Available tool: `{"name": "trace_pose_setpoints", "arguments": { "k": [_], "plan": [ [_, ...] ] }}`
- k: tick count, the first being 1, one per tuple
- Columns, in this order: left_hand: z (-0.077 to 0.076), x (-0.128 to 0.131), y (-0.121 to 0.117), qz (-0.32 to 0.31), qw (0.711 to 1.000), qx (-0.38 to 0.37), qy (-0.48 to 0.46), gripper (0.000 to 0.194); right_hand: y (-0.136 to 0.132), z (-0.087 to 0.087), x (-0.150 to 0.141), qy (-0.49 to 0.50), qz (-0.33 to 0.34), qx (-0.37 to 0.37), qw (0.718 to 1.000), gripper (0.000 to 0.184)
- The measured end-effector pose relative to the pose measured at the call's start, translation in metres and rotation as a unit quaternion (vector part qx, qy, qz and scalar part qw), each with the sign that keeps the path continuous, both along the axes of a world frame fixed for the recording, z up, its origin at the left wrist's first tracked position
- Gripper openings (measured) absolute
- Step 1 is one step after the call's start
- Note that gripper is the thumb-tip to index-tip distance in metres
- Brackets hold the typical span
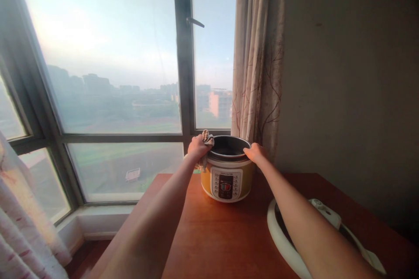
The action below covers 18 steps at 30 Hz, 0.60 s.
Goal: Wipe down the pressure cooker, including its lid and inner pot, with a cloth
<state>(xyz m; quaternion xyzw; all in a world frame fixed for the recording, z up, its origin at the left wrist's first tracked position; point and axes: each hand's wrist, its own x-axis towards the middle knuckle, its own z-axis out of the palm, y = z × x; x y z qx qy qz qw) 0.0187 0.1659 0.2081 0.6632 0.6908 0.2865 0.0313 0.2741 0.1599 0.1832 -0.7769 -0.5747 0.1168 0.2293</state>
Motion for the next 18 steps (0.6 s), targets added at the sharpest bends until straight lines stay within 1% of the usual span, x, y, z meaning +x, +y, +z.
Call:
{"name": "trace_pose_setpoints", "arguments": {
  "k": [9, 14, 18],
  "plan": [
    [-0.003, 0.0, -0.01, 0.008, 1.0, 0.016, -0.009, 0.05, -0.001, -0.003, -0.007, 0.056, -0.033, 0.013, 0.998, 0.033],
    [-0.004, -0.001, -0.016, 0.019, 0.999, 0.031, -0.032, 0.043, 0.0, -0.003, -0.009, 0.125, -0.028, 0.066, 0.989, 0.032],
    [0.003, 0.001, -0.018, 0.037, 0.997, 0.044, -0.052, 0.042, 0.0, -0.001, -0.012, 0.196, -0.017, 0.13, 0.972, 0.033]
  ]
}}
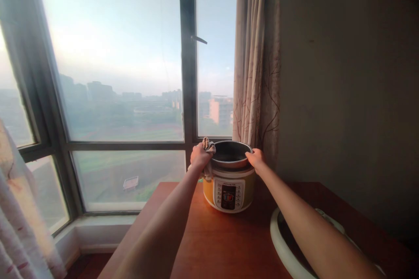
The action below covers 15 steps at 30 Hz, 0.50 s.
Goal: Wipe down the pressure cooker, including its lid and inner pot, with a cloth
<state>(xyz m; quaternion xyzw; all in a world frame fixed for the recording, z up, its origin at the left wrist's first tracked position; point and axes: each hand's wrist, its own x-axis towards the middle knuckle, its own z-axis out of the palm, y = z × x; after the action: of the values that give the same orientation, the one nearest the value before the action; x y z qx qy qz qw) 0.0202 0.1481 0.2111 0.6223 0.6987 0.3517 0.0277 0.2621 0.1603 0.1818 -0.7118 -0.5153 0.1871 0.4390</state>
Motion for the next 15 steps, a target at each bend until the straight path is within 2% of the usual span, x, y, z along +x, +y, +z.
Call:
{"name": "trace_pose_setpoints", "arguments": {
  "k": [4, 9, 12, 15],
  "plan": [
    [0.019, -0.001, 0.0, 0.003, 1.0, 0.021, -0.014, 0.038, -0.001, 0.017, -0.006, 0.068, 0.008, 0.089, 0.994, 0.031],
    [0.06, -0.005, -0.008, -0.013, 0.996, 0.082, -0.039, 0.036, -0.016, 0.06, -0.006, 0.139, 0.019, 0.212, 0.967, 0.015],
    [0.082, -0.005, -0.024, -0.034, 0.989, 0.128, -0.07, 0.033, -0.04, 0.082, 0.0, 0.17, 0.027, 0.262, 0.95, 0.014],
    [0.092, -0.003, -0.056, -0.074, 0.963, 0.221, -0.135, 0.027, -0.077, 0.09, 0.006, 0.197, 0.048, 0.287, 0.936, 0.018]
  ]
}}
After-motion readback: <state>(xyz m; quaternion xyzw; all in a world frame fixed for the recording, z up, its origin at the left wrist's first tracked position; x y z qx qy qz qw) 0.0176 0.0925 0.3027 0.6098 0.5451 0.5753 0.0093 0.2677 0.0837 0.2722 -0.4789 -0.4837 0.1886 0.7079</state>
